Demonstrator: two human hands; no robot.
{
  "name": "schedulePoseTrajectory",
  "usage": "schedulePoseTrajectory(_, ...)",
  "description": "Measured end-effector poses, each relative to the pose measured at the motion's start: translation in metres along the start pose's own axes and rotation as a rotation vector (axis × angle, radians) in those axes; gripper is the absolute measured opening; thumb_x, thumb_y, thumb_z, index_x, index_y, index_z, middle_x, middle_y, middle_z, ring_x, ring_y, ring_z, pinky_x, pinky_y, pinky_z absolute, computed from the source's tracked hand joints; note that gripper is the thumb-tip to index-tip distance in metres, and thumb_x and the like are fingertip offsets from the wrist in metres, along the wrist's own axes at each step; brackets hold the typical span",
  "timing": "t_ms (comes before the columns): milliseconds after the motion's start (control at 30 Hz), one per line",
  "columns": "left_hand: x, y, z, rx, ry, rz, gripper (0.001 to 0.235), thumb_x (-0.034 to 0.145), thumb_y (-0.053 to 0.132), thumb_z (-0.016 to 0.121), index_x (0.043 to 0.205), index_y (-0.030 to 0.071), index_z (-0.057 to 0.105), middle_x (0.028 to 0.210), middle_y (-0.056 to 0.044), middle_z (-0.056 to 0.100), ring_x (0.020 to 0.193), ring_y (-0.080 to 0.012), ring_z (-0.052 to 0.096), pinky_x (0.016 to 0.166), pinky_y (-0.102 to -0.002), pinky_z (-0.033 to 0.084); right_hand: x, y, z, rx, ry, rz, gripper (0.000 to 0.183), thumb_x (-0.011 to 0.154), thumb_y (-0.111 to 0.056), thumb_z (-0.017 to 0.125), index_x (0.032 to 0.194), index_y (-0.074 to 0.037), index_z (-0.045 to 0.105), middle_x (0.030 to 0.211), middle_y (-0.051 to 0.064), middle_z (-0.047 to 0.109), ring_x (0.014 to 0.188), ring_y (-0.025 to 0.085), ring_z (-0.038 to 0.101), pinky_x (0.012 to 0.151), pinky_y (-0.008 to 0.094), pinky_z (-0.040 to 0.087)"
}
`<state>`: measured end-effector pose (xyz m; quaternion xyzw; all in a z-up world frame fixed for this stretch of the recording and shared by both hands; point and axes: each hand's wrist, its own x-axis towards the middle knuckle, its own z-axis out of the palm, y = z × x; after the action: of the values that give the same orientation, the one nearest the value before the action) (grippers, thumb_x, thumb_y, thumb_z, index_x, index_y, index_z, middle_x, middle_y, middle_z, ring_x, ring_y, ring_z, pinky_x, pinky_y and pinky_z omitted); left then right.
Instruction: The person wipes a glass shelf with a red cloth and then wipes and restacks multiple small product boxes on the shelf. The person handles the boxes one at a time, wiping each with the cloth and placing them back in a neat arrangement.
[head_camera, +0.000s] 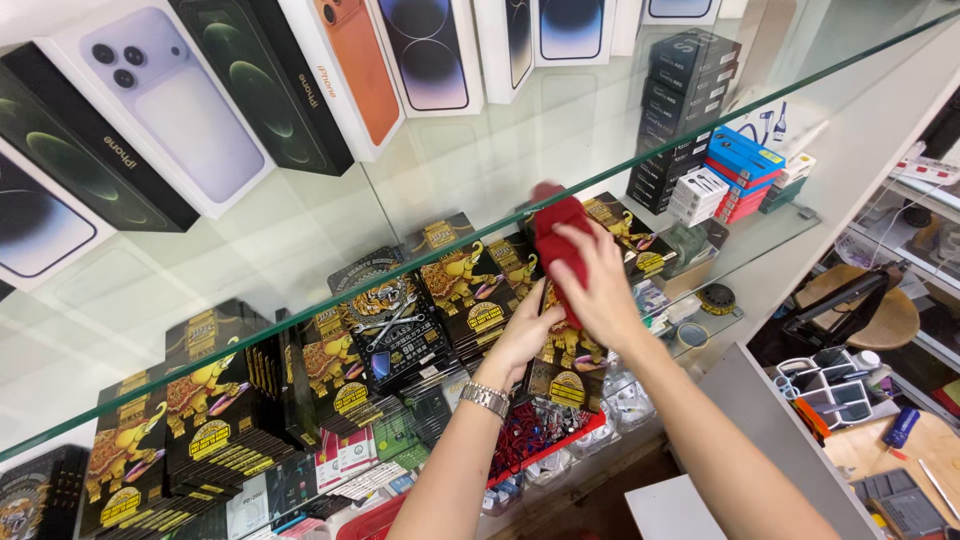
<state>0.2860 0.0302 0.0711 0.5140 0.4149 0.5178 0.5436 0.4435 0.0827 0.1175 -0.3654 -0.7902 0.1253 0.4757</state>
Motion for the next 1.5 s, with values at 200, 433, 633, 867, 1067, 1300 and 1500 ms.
schedulePoseTrajectory(200,-0.014,-0.002,-0.009,-0.05,-0.054,-0.111,0.065,0.096,0.017,0.063,0.156,0.007,0.04,0.14,-0.011,0.064,0.119,-0.0165,0.063,0.099,-0.032,0.052,0.005,0.029,-0.015,0.013,0.234,0.476,0.041,0.105,-0.025,0.061,0.144,-0.014,0.053,0.134,0.021,0.059,0.125,0.036,0.061,0.109,0.04,0.047)
schedulePoseTrajectory(433,-0.009,0.014,-0.013,0.025,-0.154,-0.08,0.064,0.096,0.021,0.065,0.154,0.002,0.045,0.141,-0.015,0.064,0.119,-0.0161,0.064,0.1,-0.031,0.053,0.014,0.047,-0.019,0.406,-0.114,0.23,0.045,0.097,-0.026,0.069,0.137,-0.01,0.056,0.128,0.011,0.068,0.117,0.017,0.064,0.101,0.032,0.05)
schedulePoseTrajectory(633,-0.015,0.021,0.001,0.133,-0.043,-0.045,0.069,0.097,0.027,0.066,0.158,0.011,0.038,0.153,-0.012,0.056,0.134,-0.0136,0.056,0.108,-0.028,0.045,-0.003,0.066,-0.047,0.35,0.02,0.341,0.047,0.094,-0.021,0.074,0.136,-0.008,0.057,0.125,0.011,0.068,0.113,0.019,0.065,0.097,0.031,0.051)
schedulePoseTrajectory(867,0.021,0.019,0.008,-0.061,0.274,0.001,0.065,0.099,0.037,0.053,0.156,0.01,0.039,0.152,-0.01,0.052,0.137,-0.0206,0.052,0.108,-0.036,0.046,-0.027,0.012,-0.014,0.289,0.087,0.321,0.046,0.101,-0.031,0.062,0.142,-0.014,0.051,0.147,0.017,0.058,0.138,0.029,0.055,0.115,0.046,0.041)
schedulePoseTrajectory(1067,0.047,-0.001,0.005,-0.258,0.419,0.025,0.073,0.099,0.047,0.051,0.156,0.006,0.034,0.155,-0.013,0.049,0.14,-0.0232,0.051,0.112,-0.036,0.043,-0.056,-0.015,0.009,-0.132,0.011,0.098,0.053,0.094,-0.033,0.068,0.142,-0.017,0.052,0.155,0.018,0.037,0.142,0.042,0.043,0.115,0.051,0.037)
schedulePoseTrajectory(1300,0.028,-0.001,0.028,0.047,0.177,-0.162,0.071,0.095,0.043,0.064,0.15,0.005,0.043,0.151,-0.017,0.056,0.137,-0.0241,0.054,0.108,-0.034,0.043,-0.023,0.084,-0.013,1.771,0.116,1.017,0.054,0.092,-0.047,0.067,0.13,-0.008,0.06,0.125,0.016,0.068,0.106,0.03,0.067,0.092,0.043,0.058)
schedulePoseTrajectory(1500,0.037,0.007,0.023,0.256,0.476,0.082,0.059,0.097,0.038,0.065,0.139,-0.001,0.061,0.146,-0.021,0.06,0.134,-0.0273,0.058,0.112,-0.037,0.044,-0.066,0.052,-0.016,1.295,0.005,1.249,0.058,0.085,-0.048,0.067,0.131,-0.014,0.062,0.119,0.004,0.075,0.097,0.018,0.074,0.085,0.038,0.058)
